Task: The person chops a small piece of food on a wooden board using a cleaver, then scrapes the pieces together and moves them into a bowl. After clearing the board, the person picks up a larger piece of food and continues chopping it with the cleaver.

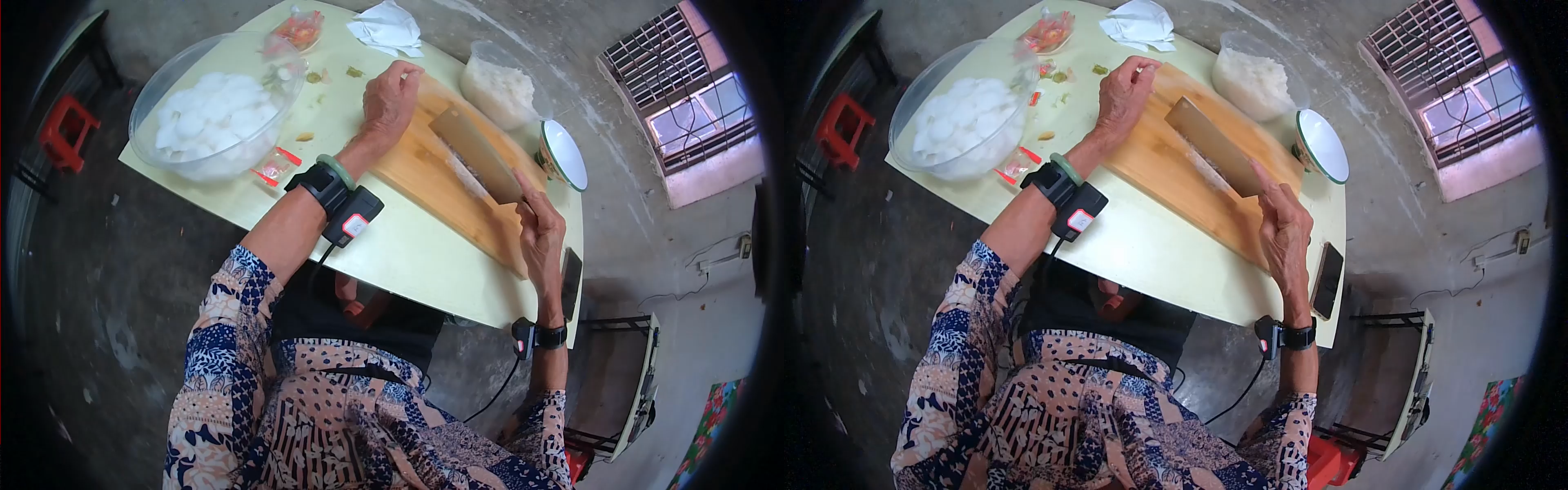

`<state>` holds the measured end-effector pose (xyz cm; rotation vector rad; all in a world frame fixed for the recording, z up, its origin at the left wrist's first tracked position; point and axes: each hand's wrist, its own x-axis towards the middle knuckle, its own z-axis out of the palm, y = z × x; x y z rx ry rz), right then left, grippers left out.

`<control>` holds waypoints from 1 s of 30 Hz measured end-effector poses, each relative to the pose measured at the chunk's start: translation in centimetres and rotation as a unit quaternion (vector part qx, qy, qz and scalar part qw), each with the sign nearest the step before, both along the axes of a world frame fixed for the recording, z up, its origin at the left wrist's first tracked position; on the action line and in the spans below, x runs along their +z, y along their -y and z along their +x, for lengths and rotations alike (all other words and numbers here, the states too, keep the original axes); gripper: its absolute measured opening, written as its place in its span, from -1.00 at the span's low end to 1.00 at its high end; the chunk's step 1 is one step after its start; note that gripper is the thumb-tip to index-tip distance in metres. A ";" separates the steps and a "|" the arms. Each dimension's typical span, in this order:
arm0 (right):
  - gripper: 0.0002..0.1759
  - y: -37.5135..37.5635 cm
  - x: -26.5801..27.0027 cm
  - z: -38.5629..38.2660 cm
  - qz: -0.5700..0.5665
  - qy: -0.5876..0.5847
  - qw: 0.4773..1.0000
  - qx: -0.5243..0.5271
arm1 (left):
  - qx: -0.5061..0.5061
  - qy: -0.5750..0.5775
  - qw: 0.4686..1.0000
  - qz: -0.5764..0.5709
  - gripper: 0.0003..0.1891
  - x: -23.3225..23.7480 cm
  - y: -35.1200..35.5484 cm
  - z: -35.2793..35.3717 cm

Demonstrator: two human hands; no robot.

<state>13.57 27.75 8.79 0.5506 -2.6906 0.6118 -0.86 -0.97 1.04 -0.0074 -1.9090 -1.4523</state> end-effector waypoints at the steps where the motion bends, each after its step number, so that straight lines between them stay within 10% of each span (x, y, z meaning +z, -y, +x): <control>1: -0.20 0.0 0.0 0.1 -0.009 0.003 1.000 0.004 | -0.002 0.003 1.000 0.000 -0.76 0.0 0.0 -0.1; 30: -0.26 0.1 0.5 -1.1 0.017 0.045 0.999 -0.009 | 0.000 -0.007 1.000 -0.009 -0.76 -0.1 -0.1 -0.2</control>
